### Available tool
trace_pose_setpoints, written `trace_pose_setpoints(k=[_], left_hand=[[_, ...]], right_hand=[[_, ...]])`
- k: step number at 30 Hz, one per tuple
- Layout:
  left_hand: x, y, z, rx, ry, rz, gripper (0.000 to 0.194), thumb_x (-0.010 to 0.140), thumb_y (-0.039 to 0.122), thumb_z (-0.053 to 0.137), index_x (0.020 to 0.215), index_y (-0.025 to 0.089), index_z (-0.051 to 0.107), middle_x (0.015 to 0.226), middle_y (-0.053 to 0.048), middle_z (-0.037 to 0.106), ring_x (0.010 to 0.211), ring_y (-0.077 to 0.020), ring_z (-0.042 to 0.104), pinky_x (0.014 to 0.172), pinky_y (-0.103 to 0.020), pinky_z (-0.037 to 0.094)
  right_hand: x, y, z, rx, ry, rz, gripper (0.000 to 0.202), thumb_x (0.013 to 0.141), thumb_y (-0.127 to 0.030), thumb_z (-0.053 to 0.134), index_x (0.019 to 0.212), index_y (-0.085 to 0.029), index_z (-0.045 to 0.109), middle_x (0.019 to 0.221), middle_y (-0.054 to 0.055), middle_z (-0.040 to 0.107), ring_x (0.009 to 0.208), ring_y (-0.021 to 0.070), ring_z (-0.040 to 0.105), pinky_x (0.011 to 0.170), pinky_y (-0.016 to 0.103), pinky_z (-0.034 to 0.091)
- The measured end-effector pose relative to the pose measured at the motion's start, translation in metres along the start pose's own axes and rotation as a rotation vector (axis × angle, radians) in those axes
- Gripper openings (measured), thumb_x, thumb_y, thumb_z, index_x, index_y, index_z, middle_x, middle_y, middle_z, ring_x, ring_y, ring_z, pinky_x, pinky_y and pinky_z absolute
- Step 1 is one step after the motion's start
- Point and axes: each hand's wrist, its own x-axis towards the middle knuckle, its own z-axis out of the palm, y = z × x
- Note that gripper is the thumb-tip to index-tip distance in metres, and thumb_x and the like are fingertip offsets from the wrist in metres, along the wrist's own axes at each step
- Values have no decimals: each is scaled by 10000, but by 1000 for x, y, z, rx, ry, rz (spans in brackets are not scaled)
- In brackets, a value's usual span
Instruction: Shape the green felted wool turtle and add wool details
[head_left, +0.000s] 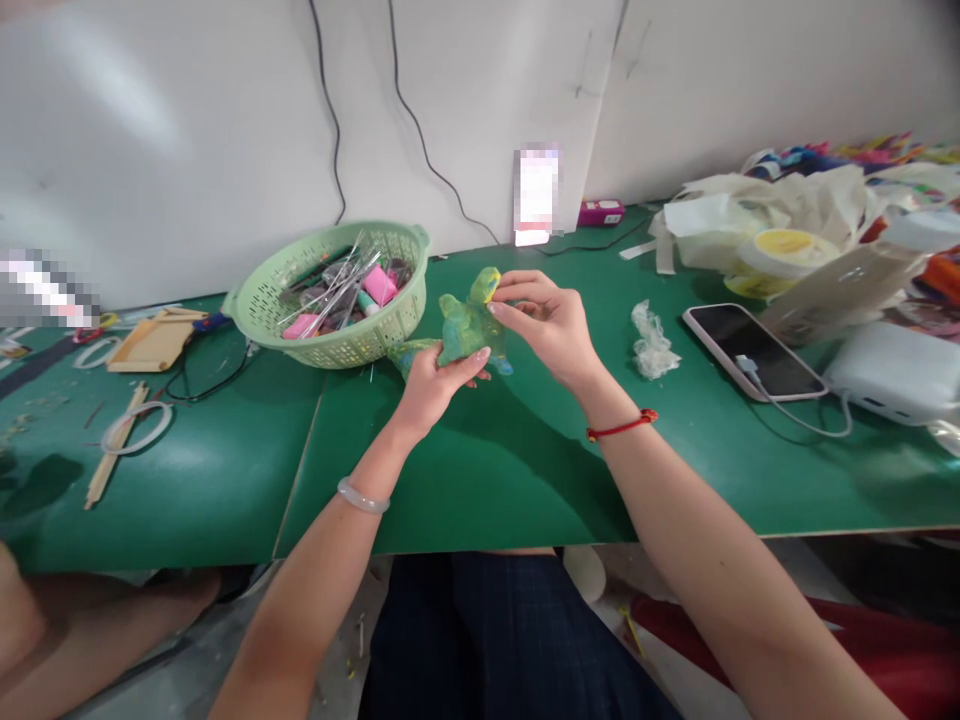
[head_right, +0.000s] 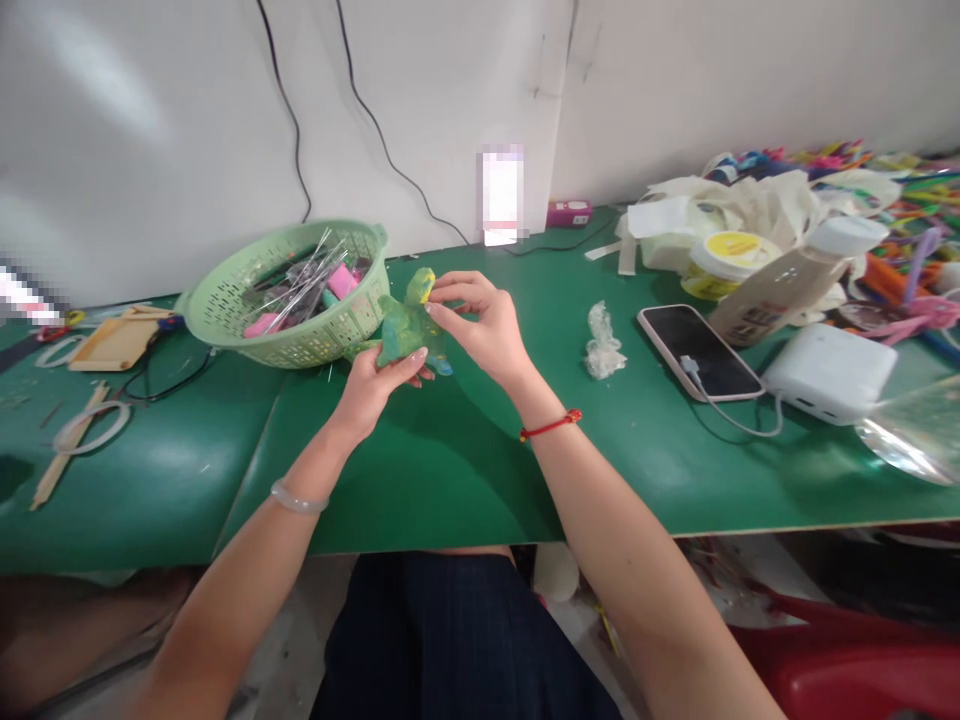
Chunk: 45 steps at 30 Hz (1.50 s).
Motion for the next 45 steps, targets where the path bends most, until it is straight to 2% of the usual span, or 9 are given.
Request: trace_pose_setpoints(k=[9, 15, 23, 28, 31, 35, 38, 40, 45], left_hand=[[0, -2, 0, -3, -19, -20, 444, 647, 507, 934, 853, 164, 743, 788, -36, 774, 685, -153, 723, 627, -263, 542], [1, -2, 0, -31, 23, -32, 434, 659, 476, 925, 893, 164, 735, 824, -39, 783, 692, -157, 732, 631, -270, 542], [0, -1, 0, -29, 16, -37, 430, 677, 462, 916, 927, 168, 727, 853, -44, 790, 709, -163, 736, 650, -280, 539], [0, 0, -2, -16, 33, -37, 432, 699, 492, 900, 944, 178, 732, 865, -47, 791, 733, -171, 738, 668, -291, 546], [-1, 1, -4, 22, -40, -65, 434, 684, 499, 910, 929, 179, 748, 863, -47, 793, 747, -171, 736, 672, -286, 549], [2, 0, -11, 93, -161, -83, 419, 720, 549, 881, 847, 170, 759, 822, -63, 783, 768, -181, 732, 686, -291, 554], [6, -2, -15, 71, -98, -47, 482, 767, 646, 808, 770, 169, 734, 755, -60, 753, 748, -176, 722, 681, -285, 554], [7, -1, -15, 20, -52, -51, 503, 774, 673, 781, 799, 172, 735, 755, -57, 750, 743, -178, 727, 672, -282, 554], [8, 2, -15, -104, 24, -54, 438, 765, 612, 776, 857, 187, 716, 747, -41, 736, 702, -177, 731, 655, -285, 555]], right_hand=[[1, 2, -1, 12, 14, 20, 85, 760, -328, 865, 798, -258, 836, 1069, 59, 742, 1010, 227, 718, 810, 379, 589], [0, -6, -2, 3, -35, 76, 169, 806, -421, 839, 849, -258, 842, 1113, 70, 755, 1050, 240, 707, 827, 388, 579], [1, -7, -4, 6, -7, 111, 246, 779, -467, 839, 877, -243, 815, 1068, 55, 766, 922, 199, 670, 798, 364, 555], [-1, -15, -2, 42, -32, 282, 417, 770, -600, 836, 953, -228, 798, 1027, 54, 775, 935, 195, 671, 823, 342, 552], [-1, -15, -3, 90, -31, 357, 509, 732, -679, 843, 954, -224, 791, 983, 47, 756, 904, 173, 656, 760, 295, 533], [2, -12, -5, 163, 37, 392, 479, 715, -677, 861, 778, -215, 751, 849, 14, 688, 755, 114, 588, 687, 245, 503], [3, -12, -7, 202, 91, 436, 474, 664, -617, 924, 710, -206, 693, 799, -6, 639, 716, 93, 561, 624, 214, 481], [3, -14, -7, 223, 69, 484, 477, 644, -590, 950, 737, -203, 687, 759, -21, 598, 675, 86, 537, 566, 206, 452], [2, -17, -8, 192, -33, 558, 465, 741, -602, 904, 844, -197, 701, 650, -49, 509, 557, 82, 466, 479, 232, 374]])
